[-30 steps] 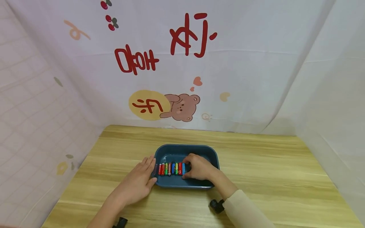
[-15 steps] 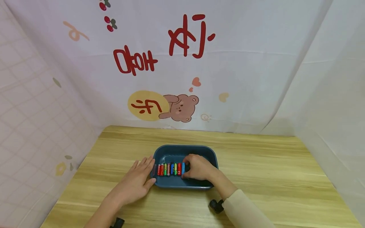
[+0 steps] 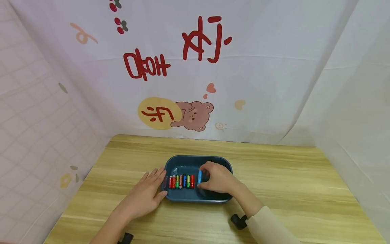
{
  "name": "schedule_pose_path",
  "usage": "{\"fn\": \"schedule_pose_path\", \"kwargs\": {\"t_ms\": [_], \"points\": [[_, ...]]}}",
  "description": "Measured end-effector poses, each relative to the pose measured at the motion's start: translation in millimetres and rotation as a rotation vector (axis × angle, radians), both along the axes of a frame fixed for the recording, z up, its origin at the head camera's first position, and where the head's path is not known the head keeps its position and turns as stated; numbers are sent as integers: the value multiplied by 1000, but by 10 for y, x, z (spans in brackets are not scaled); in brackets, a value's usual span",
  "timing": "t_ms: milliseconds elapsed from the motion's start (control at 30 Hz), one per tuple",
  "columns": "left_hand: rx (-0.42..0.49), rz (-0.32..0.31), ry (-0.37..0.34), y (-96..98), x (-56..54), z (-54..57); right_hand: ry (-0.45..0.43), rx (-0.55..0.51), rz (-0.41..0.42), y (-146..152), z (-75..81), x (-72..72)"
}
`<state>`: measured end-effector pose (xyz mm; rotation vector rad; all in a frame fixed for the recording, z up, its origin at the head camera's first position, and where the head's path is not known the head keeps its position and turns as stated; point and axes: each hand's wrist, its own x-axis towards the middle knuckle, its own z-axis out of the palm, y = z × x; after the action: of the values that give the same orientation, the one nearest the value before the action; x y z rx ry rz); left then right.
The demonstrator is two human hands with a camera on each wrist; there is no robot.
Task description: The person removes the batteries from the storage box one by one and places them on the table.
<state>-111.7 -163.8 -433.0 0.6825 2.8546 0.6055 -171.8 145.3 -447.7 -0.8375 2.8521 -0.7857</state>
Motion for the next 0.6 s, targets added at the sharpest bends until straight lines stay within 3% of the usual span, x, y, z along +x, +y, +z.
{"fn": "schedule_pose_path", "kwargs": {"t_ms": [600], "points": [[5,2,3,4,-21,-19,134,-106,22,401,239,101]]}}
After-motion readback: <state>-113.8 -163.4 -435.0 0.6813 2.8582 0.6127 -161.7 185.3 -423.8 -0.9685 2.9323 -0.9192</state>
